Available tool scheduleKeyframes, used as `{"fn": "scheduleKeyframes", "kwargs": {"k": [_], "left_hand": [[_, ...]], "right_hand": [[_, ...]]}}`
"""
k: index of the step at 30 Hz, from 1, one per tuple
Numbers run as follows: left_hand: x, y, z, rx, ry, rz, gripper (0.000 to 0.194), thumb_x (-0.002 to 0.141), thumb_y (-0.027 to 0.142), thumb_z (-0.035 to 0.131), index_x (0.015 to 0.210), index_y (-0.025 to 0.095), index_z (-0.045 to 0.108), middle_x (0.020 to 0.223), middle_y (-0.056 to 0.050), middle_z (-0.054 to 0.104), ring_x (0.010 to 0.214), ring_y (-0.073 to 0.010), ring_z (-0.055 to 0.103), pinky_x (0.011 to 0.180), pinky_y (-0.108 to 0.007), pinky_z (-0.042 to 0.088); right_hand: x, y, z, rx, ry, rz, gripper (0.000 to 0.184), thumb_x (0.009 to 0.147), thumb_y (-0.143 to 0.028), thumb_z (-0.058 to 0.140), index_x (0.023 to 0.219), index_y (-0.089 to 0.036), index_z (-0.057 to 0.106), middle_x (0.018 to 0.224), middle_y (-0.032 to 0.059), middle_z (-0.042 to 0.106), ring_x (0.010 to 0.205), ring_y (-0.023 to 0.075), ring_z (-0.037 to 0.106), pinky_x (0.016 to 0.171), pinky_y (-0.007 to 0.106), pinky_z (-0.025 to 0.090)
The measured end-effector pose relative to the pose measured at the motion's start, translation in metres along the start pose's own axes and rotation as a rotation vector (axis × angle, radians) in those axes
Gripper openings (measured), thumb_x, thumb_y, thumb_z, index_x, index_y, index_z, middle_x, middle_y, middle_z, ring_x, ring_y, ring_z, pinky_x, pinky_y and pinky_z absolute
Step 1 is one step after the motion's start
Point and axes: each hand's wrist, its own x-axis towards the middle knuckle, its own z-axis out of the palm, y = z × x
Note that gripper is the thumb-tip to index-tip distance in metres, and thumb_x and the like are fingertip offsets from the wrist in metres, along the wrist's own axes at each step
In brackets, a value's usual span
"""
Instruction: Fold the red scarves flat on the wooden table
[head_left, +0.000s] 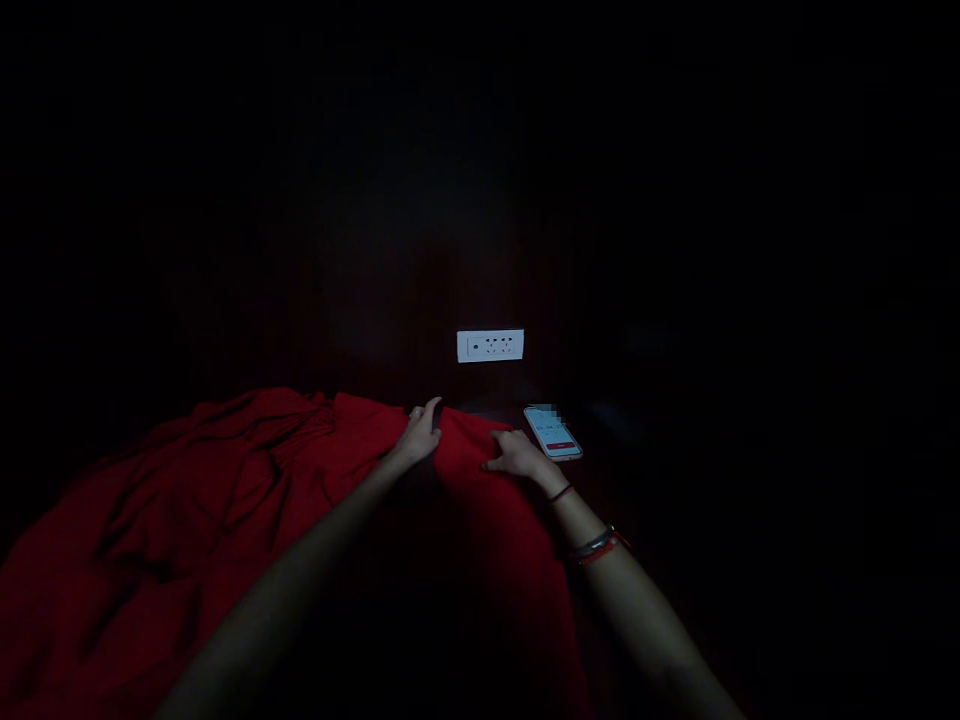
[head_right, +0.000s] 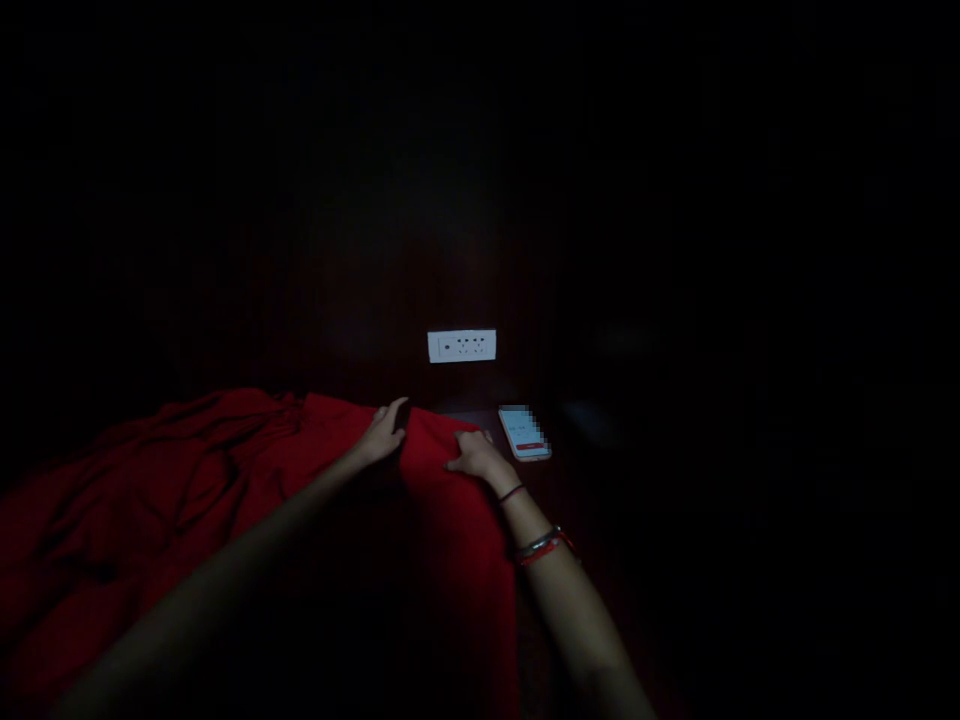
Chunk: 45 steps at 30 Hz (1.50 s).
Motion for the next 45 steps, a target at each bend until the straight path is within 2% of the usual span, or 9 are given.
{"fn": "scheduleKeyframes", "kwargs": {"k": [3,7,14,18,22,26,30,39,45], "left_hand": [[-0.033,-0.006,0.018,-0.127,-0.090,-0.174,0.064,0.071,0.030,0.049,0.126,0.012,0.023,0.092,-0.009,0.054,0.086,-0.0206,0.052,0.073,-0.031,0.042],[-0.063,-0.015,0.037,-0.262,-0.172,-0.094,0.079,0.061,0.037,0.061,0.126,0.013,0.023,0.084,-0.004,0.056,0.077,-0.0183,0.054,0.065,-0.027,0.043],[-0.057,-0.008,0.046,-0.340,-0.162,-0.144,0.096,0.054,0.033,0.068,0.130,0.010,0.014,0.084,-0.003,0.057,0.079,-0.0189,0.054,0.069,-0.029,0.042],[-0.047,-0.009,0.036,-0.521,-0.222,-0.210,0.077,0.064,0.026,0.061,0.128,0.013,0.019,0.088,-0.003,0.059,0.076,-0.0129,0.056,0.065,-0.022,0.044],[-0.026,-0.013,0.016,-0.490,-0.077,-0.363,0.041,0.082,0.025,0.034,0.122,0.017,0.028,0.102,-0.007,0.055,0.081,-0.0098,0.056,0.061,-0.018,0.044],[-0.002,0.003,0.002,-0.434,-0.033,-0.344,0.048,0.081,0.041,0.033,0.122,0.015,0.029,0.106,-0.010,0.053,0.086,-0.0149,0.055,0.059,-0.021,0.044],[0.008,0.024,-0.002,-0.134,-0.088,-0.196,0.064,0.065,0.031,0.058,0.122,0.019,0.033,0.098,-0.009,0.058,0.088,-0.0194,0.055,0.068,-0.024,0.043],[0.000,0.020,-0.015,0.050,-0.074,-0.152,0.057,0.067,0.017,0.049,0.122,0.016,0.034,0.107,-0.014,0.052,0.095,-0.0208,0.052,0.074,-0.026,0.041],[0.011,0.025,-0.007,0.075,-0.097,-0.122,0.047,0.065,0.010,0.046,0.112,0.017,0.045,0.101,-0.009,0.056,0.091,-0.0167,0.053,0.076,-0.023,0.040]], "right_hand": [[0.016,-0.015,0.005,0.072,0.003,0.074,0.026,0.058,-0.026,0.065,0.079,-0.013,0.059,0.083,0.0110,0.061,0.083,0.0242,0.055,0.070,0.030,0.038],[0.029,-0.022,-0.002,0.204,-0.020,0.076,0.013,0.066,-0.016,0.054,0.077,-0.012,0.059,0.081,0.0079,0.062,0.075,0.0180,0.056,0.063,0.025,0.040],[0.016,-0.004,-0.014,0.708,-0.131,-0.021,0.017,0.073,-0.018,0.046,0.088,-0.017,0.053,0.084,0.0007,0.061,0.072,0.0109,0.056,0.063,0.020,0.043],[0.010,-0.005,-0.007,0.569,-0.075,-0.097,0.017,0.073,-0.021,0.049,0.088,-0.015,0.055,0.086,0.0024,0.061,0.074,0.0126,0.055,0.066,0.023,0.042],[-0.004,-0.016,0.003,0.287,-0.036,-0.291,0.028,0.071,-0.018,0.052,0.099,-0.015,0.056,0.100,0.0048,0.059,0.088,0.0149,0.053,0.078,0.025,0.038],[-0.019,-0.028,0.009,0.062,-0.129,-0.459,0.031,0.073,-0.012,0.046,0.102,-0.017,0.056,0.096,0.0039,0.061,0.082,0.0137,0.054,0.074,0.023,0.037],[-0.027,-0.032,0.010,-0.064,-0.132,-0.405,0.021,0.074,-0.012,0.044,0.089,-0.016,0.059,0.080,0.0022,0.062,0.067,0.0108,0.052,0.064,0.020,0.035],[-0.038,-0.011,-0.003,-0.053,-0.013,-0.232,0.030,0.076,-0.021,0.046,0.103,-0.011,0.055,0.099,0.0107,0.060,0.087,0.0161,0.055,0.073,0.021,0.037],[-0.011,0.004,-0.005,-0.026,0.172,-0.115,0.029,0.081,-0.025,0.040,0.102,-0.012,0.055,0.101,0.0084,0.059,0.091,0.0136,0.053,0.080,0.021,0.036]]}}
